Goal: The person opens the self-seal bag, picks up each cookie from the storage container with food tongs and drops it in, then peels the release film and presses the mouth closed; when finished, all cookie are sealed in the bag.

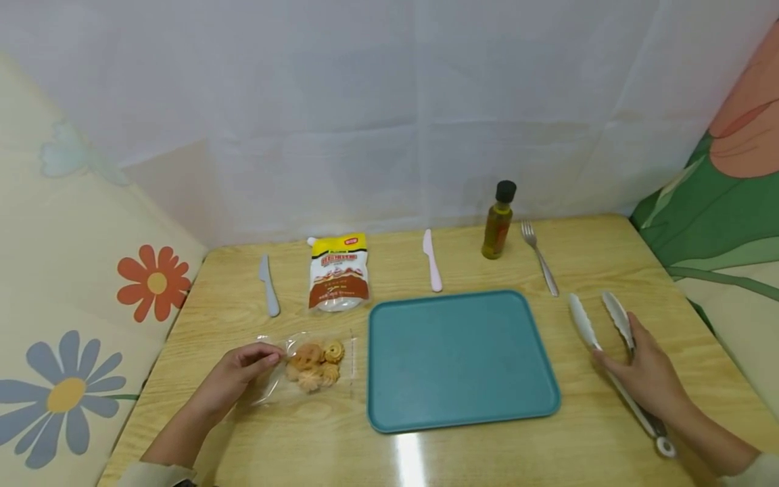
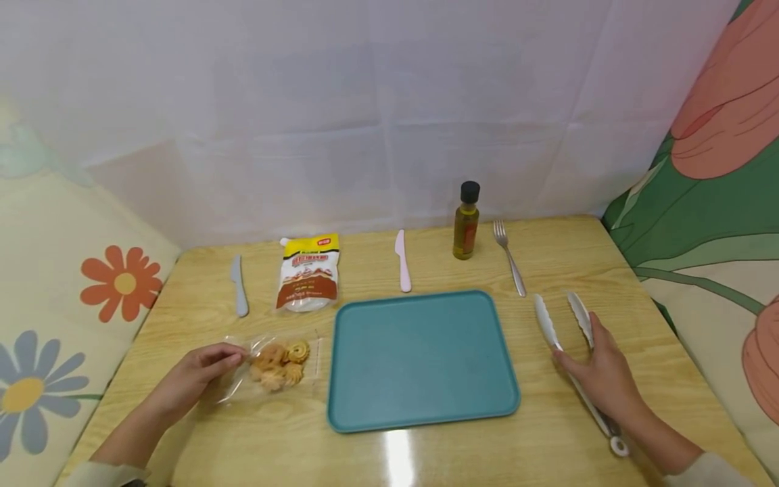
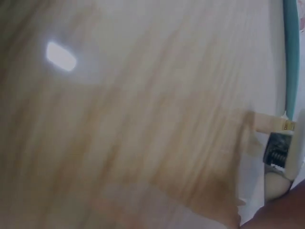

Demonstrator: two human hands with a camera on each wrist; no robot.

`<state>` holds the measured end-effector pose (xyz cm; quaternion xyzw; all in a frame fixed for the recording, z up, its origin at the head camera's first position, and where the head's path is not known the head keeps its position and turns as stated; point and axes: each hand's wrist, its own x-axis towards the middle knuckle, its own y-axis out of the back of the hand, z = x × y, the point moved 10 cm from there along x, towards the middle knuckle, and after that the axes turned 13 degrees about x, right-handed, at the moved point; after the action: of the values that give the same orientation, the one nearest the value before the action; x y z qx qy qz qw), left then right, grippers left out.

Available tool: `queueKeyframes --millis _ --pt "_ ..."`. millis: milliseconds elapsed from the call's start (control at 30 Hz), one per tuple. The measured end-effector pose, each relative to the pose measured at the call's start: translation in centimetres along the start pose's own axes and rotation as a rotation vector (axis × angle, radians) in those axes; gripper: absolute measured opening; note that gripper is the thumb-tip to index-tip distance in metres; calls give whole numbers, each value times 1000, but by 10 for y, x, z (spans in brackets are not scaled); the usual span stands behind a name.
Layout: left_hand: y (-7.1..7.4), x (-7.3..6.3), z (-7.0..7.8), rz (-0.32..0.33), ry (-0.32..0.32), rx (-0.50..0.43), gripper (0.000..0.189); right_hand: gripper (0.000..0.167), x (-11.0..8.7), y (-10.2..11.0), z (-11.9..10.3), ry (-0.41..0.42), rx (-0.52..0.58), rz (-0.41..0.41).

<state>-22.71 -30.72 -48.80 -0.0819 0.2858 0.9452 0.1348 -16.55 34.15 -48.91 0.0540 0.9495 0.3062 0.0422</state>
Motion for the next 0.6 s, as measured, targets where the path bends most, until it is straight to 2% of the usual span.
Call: queueKeyframes --millis 400,600 --pt "-2 -1 3 -40 -36 -1 35 109 3 6 7 19 9 5" --pt "-1 -1 3 -29 -27 -3 34 110 6 7 11 -4 -6 -26"
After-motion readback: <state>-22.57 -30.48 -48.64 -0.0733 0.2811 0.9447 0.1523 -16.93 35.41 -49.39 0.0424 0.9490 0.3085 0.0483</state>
